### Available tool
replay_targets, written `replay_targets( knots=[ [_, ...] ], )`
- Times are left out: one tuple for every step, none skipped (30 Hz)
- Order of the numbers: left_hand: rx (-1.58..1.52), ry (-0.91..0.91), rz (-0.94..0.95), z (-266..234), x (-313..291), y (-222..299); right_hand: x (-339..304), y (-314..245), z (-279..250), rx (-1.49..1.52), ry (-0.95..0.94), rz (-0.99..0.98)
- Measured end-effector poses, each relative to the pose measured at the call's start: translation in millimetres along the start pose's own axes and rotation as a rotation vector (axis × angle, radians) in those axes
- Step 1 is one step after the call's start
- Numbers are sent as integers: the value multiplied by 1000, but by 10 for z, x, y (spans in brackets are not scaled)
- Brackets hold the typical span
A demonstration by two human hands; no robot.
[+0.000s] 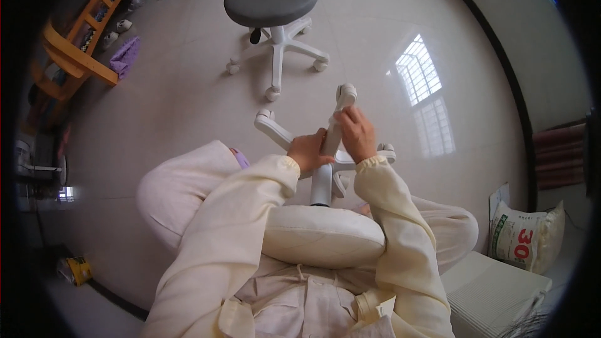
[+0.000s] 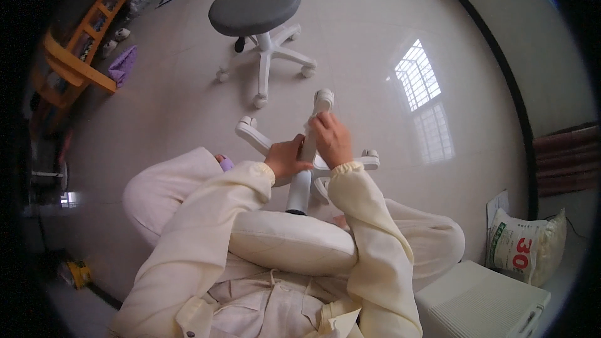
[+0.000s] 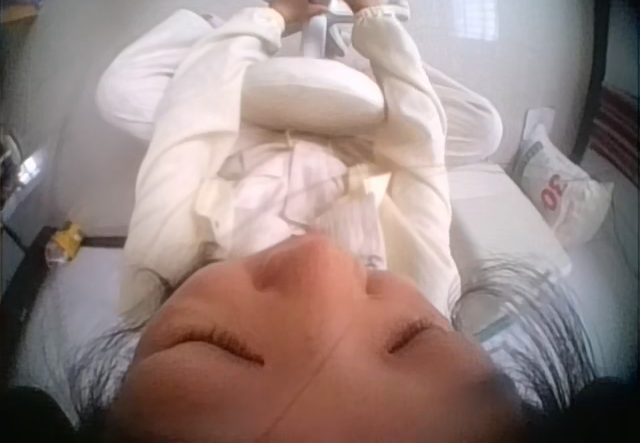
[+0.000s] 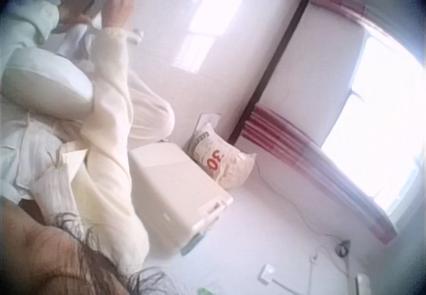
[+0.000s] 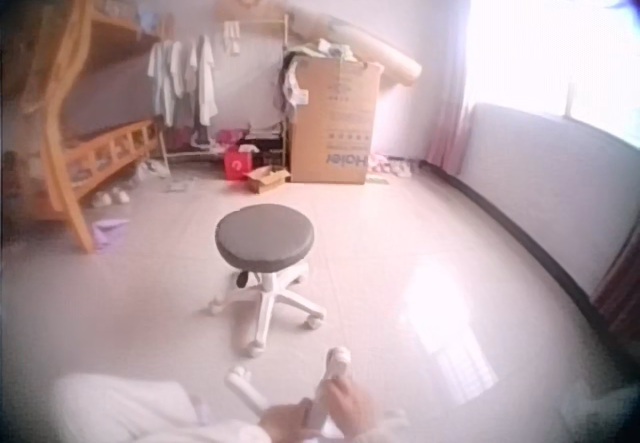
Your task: The person cleans the base of an upside-down chair by wiping its legs and wheel sockets with a tissue by hand.
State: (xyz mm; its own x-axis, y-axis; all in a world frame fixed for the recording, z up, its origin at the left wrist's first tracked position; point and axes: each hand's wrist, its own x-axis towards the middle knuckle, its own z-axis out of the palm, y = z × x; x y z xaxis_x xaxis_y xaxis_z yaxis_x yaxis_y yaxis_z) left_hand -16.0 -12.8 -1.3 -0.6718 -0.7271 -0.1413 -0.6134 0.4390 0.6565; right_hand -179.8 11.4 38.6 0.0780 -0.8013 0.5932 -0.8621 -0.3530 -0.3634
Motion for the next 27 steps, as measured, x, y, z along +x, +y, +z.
replay_targets(
  knots=[
    [41,-21,-40,-23,-3,28,-140,-73,28,26,-29,20],
    [85,-38,-74,-48,16,47,-241,-126,49,48,-53,38],
    [62,-33,-65,-52,18,64,-337,-178,58,44,-53,44],
    [64,-32,-63,-27,18,12,-389,-245,66,120,-114,63],
    [70,4,-31,8,18,-58,-406,-281,74,196,-175,81],
    [77,40,1,32,15,-120,-383,-280,84,196,-171,80],
    [76,37,8,28,30,-97,-333,-243,63,165,-150,55],
    [96,-3,-14,1,22,-36,-257,-223,8,133,-129,31],
    [117,-43,-37,-10,19,10,-117,-154,-35,130,-19,103],
    [121,-44,-41,-13,-9,-8,100,-161,-106,81,44,202],
    [66,-22,-17,-14,-15,-19,294,-126,-135,96,160,272],
    [11,0,10,-26,-10,-21,459,-63,-165,43,196,243],
    [33,-10,-1,-24,-16,-6,530,14,-176,23,115,202],
    [34,-13,7,-30,-11,3,562,66,-193,3,34,161],
    [25,-28,-11,-39,-5,9,557,77,-189,-3,38,165],
    [14,-42,-34,-30,-5,8,538,73,-155,-9,36,179],
    [12,-45,-32,-15,-2,7,517,72,-126,-16,33,194],
    [4,-44,-17,1,1,8,482,69,-107,-19,31,196],
    [-2,-40,-6,-8,-12,-3,459,27,-86,-53,84,233],
    [-3,-40,-9,-6,-17,-3,438,-8,-73,-87,136,270],
    [19,-42,-3,3,-17,2,426,-34,-64,-84,133,269],
    [39,-45,5,5,-13,8,423,-55,-68,-103,163,287],
    [37,-43,2,-3,-20,1,417,-77,-66,-121,192,304],
    [43,-47,-6,-11,-32,-9,390,-82,-49,-120,189,302],
    [46,-52,-9,-20,-26,21,337,-44,-50,-66,205,398],
    [40,-52,-8,-29,-18,50,285,-4,-52,-11,221,493],
    [42,-69,-27,-38,-5,78,234,45,-61,19,252,472]
  ],
)
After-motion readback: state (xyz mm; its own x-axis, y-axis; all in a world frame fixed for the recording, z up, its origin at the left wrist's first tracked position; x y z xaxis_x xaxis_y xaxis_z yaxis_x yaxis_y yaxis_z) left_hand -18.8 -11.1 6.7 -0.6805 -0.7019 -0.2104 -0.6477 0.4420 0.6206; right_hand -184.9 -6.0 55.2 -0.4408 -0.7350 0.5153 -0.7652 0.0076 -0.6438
